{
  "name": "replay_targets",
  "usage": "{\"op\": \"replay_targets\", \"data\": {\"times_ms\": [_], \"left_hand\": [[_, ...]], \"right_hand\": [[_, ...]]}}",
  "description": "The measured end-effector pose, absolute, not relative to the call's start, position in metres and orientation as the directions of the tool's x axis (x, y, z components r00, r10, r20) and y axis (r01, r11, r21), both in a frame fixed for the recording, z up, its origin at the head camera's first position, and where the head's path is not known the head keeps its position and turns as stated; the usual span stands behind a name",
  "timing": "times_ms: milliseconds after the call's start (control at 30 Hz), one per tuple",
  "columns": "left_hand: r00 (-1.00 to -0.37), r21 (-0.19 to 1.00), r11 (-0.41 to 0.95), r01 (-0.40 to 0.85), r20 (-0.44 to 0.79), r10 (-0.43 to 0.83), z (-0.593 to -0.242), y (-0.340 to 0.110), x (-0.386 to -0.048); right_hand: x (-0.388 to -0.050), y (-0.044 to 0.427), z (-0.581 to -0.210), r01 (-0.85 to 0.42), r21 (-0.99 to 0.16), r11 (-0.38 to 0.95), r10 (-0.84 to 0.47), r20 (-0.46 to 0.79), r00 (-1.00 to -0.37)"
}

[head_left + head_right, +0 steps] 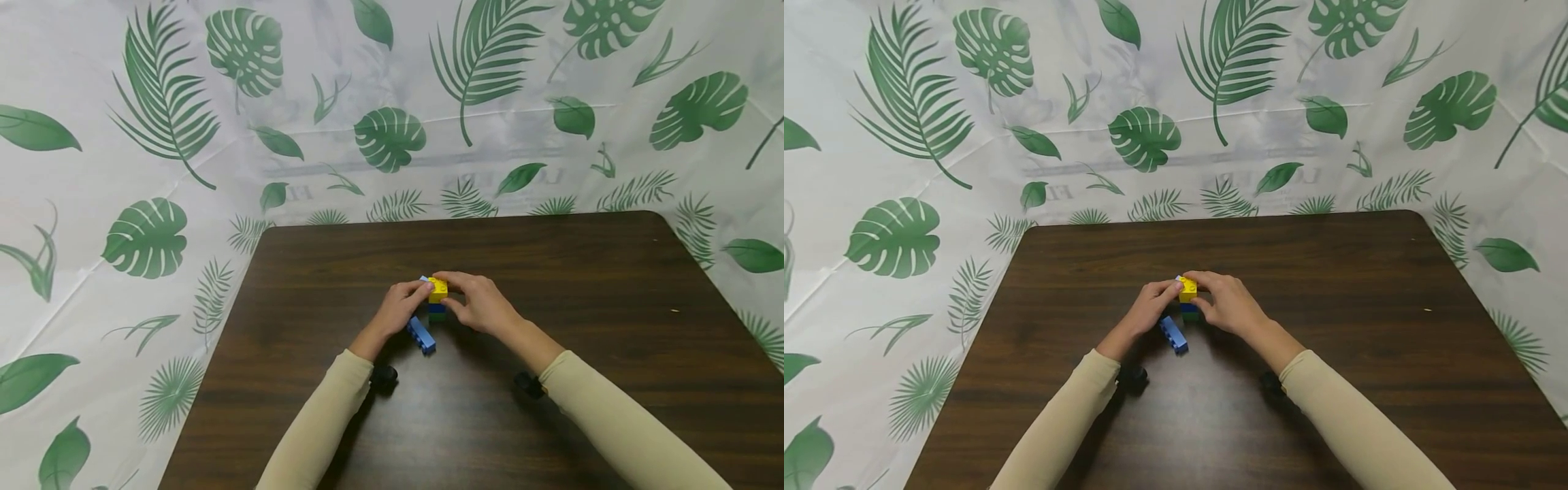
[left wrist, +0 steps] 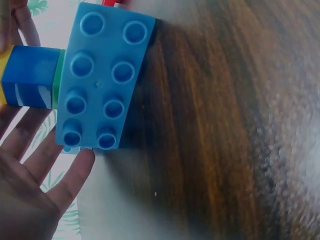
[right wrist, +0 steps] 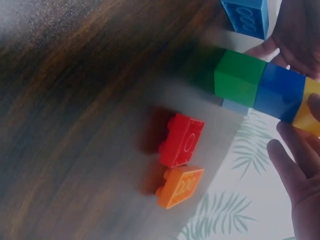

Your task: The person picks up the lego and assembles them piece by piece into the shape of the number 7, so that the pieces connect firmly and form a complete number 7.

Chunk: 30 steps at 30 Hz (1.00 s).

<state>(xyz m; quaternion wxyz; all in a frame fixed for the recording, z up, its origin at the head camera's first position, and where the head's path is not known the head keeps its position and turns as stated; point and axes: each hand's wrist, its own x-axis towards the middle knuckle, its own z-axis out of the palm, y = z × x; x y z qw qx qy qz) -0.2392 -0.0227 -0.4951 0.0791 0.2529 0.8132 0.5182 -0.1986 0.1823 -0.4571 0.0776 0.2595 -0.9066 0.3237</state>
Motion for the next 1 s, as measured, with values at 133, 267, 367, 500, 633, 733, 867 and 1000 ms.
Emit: {"op": "replay_targets", "data": {"times_ms": [133,267,367,500,633,733,867,1000], "left_hand": [[-0.856,0.882,0.341,0.326,0.123,0.502,-0.494,-0.023,-0.239],[-0.855,0.883,0.340,0.323,0.118,0.505,-0.493,-0.025,-0.240],[-0.854,0.878,0.352,0.325,0.113,0.507,-0.493,-0.025,-0.240],[-0.850,0.847,0.394,0.356,0.118,0.514,-0.494,-0.024,-0.240],[-0.843,0.822,0.420,0.385,0.128,0.522,-0.495,-0.024,-0.240],[-0.845,0.818,0.430,0.383,0.123,0.521,-0.495,-0.025,-0.239],[-0.848,0.824,0.428,0.371,0.114,0.517,-0.497,-0.026,-0.239],[-0.845,0.841,0.395,0.369,0.127,0.520,-0.499,-0.026,-0.238]], "right_hand": [[-0.199,0.182,-0.458,-0.494,-0.578,0.649,-0.413,0.277,-0.867],[-0.201,0.183,-0.455,-0.487,-0.588,0.646,-0.433,0.243,-0.868],[-0.204,0.187,-0.449,-0.473,-0.606,0.640,-0.467,0.182,-0.865],[-0.210,0.204,-0.442,-0.400,-0.639,0.657,-0.452,0.090,-0.887],[-0.216,0.225,-0.446,-0.271,-0.612,0.743,-0.318,0.034,-0.947],[-0.218,0.238,-0.457,-0.182,-0.551,0.815,-0.225,-0.011,-0.974],[-0.217,0.247,-0.474,-0.083,-0.472,0.878,-0.140,-0.086,-0.987],[-0.215,0.249,-0.483,-0.011,-0.420,0.908,-0.080,-0.147,-0.986]]}}
